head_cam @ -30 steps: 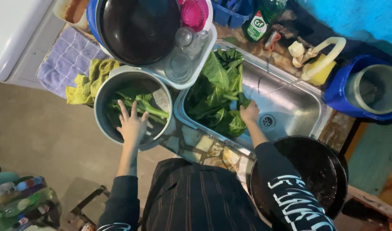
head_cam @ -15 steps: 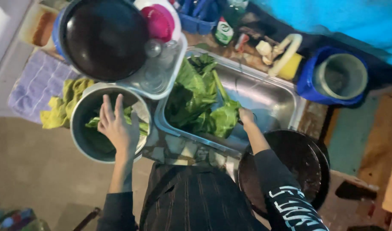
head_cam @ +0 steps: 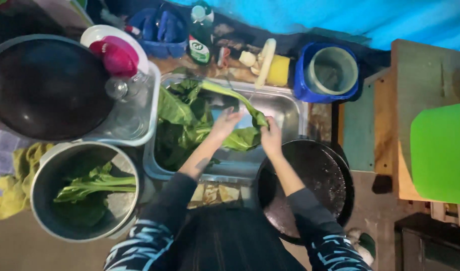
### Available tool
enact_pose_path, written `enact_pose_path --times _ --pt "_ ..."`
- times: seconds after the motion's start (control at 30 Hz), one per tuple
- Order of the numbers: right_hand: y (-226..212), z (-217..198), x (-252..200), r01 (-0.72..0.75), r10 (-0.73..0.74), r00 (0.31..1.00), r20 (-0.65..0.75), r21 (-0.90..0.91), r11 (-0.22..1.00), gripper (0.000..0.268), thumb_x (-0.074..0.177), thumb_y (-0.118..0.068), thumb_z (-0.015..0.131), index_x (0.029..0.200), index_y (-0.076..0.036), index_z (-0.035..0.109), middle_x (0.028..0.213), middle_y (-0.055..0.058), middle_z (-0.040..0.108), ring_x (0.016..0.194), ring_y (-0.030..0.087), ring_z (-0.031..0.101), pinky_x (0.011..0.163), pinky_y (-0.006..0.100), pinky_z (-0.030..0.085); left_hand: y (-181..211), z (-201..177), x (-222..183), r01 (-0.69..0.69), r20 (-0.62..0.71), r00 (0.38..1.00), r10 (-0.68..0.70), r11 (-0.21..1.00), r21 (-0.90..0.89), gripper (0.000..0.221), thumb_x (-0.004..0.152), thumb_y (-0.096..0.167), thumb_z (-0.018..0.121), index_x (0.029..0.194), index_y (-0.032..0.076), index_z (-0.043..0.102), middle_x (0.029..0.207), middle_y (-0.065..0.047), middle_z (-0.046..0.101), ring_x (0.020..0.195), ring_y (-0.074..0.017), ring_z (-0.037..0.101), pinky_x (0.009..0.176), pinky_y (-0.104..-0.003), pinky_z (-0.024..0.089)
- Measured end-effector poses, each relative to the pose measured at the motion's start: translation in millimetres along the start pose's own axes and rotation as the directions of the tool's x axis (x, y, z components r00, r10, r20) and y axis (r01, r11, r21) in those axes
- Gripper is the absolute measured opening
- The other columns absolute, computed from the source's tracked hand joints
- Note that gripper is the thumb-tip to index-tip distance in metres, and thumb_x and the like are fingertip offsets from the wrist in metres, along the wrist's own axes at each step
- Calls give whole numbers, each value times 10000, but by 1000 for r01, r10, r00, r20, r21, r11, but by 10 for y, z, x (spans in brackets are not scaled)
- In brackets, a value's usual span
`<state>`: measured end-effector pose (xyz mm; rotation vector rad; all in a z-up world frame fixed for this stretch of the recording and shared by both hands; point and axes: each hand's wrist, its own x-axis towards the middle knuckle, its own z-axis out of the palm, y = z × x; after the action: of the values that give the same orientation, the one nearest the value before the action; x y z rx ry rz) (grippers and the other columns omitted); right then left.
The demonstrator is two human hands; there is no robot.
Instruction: Washing and preparing leafy green vegetables (chard or spinach) in a sink.
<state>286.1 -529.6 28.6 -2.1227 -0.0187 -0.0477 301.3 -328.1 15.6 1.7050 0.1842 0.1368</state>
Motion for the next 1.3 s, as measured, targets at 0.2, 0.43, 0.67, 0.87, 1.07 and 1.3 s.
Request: enact_pose_path --times 0.2,0.43,0.67,0.87,1.07,1.3 --pt "-514 -8 -131 493 -493 868 -56 -20 870 368 913 -186 762 1180 20 617 1241 241 643 1162 313 601 955 415 486 -60 585 347 293 173 947 -271 948 -122 474 944 253 760 1299 54 517 1059 -123 734 942 -212 703 851 -354 546" --pt "-282 90 484 177 -180 984 9 156 972 301 1019 -269 703 1164 -14 632 966 71 682 887 176 649 841 325 525 -456 516 167 36 174 984 -25 998 -59 406 970 162 664 1356 64 588 1178 -133 719 1073 -246 675 933 -351 504" --pt "-461 200 911 -263 7 889 457 500 825 285 1012 -311 643 1133 -54 652 925 39 735 829 127 697 726 282 568 -170 126 -44 67 337 938 -85 996 65 363 1009 224 597 1351 105 621 1088 -148 748 1021 -231 721 918 -365 521" --pt "-481 112 1126 -320 127 889 440 399 859 212 937 -233 765 1021 -44 720 892 28 748 746 100 708 625 247 567 -481 14 -203 73 399 915 -64 997 -7 252 1044 253 563 1213 113 687 1032 -128 763 961 -274 718 879 -378 532" --pt "-372 38 1215 -206 12 898 441 395 895 262 857 -131 872 998 -15 685 853 56 719 691 107 674 594 237 563 -302 -159 -454 76 402 905 -137 983 165 275 1005 283 562 1194 116 671 1024 -117 744 928 -254 718 824 -361 528" --pt "-771 -15 1199 -191 66 935 350 336 922 311 906 -218 802 1142 -72 659 811 52 700 588 89 656 468 222 537 -619 -182 -492 -18 356 935 -1 999 48 329 1022 300 585 1249 68 637 1029 -136 714 949 -254 699 851 -346 517"
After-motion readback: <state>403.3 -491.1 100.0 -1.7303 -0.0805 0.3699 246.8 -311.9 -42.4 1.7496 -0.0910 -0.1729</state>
